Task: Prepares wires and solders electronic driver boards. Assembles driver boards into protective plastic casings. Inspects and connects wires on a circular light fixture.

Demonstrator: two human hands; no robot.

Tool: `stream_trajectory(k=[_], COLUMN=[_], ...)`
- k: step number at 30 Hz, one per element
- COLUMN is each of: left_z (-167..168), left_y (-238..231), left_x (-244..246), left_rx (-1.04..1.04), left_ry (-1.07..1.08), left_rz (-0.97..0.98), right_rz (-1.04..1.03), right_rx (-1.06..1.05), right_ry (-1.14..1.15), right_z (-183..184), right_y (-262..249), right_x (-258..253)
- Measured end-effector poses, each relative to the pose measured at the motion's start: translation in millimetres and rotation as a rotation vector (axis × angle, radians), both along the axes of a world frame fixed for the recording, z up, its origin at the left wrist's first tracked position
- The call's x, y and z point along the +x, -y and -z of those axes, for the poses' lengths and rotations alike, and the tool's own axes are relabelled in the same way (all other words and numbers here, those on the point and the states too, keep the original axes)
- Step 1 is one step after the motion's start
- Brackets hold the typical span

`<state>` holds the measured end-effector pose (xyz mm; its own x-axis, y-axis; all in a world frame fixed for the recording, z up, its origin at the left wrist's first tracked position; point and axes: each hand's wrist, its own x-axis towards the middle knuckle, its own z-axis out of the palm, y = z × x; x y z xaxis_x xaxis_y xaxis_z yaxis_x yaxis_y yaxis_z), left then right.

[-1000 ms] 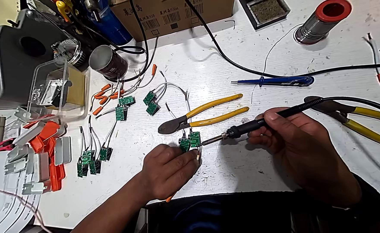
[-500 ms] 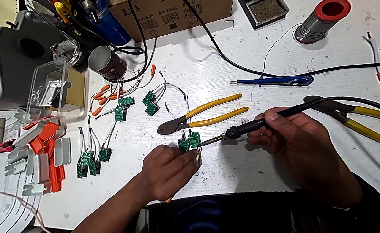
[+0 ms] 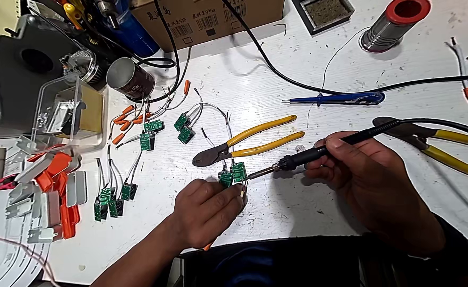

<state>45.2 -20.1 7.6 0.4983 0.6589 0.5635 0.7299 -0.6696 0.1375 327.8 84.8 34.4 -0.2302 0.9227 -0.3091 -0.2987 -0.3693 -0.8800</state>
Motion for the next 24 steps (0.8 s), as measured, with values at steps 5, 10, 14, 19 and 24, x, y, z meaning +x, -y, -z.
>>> stream_trajectory(k=[5,10,14,19,24], left_z=[-1.1,-2.8,-3.2,-4.1,-5.4], left_y=[0.8,0.8,0.3,0.5,1.7], left_x=[0.1,0.7,1.3,1.7,1.2], left_rx=[-0.007,-0.007,-0.004,-0.006,-0.015], left_ry=[-0.019,-0.028,-0.029,-0.037,-0.046], left_rz=[-0.003,-0.005,-0.002,-0.007,-0.012], right_rz=[0.005,0.001,0.000,0.004,0.005], right_rx=[-0.010,-0.004,-0.001,-0.004,-0.008], right_ry=[0.003,0.007,-0.014,-0.019,-0.015], right_z=[-0.6,-0.2,0.9,1.6,1.5], right_y=[-0.1,0.3,0.3,0.7,0.7], right_x=[-0.5,-0.3,0.4,1.1,0.8])
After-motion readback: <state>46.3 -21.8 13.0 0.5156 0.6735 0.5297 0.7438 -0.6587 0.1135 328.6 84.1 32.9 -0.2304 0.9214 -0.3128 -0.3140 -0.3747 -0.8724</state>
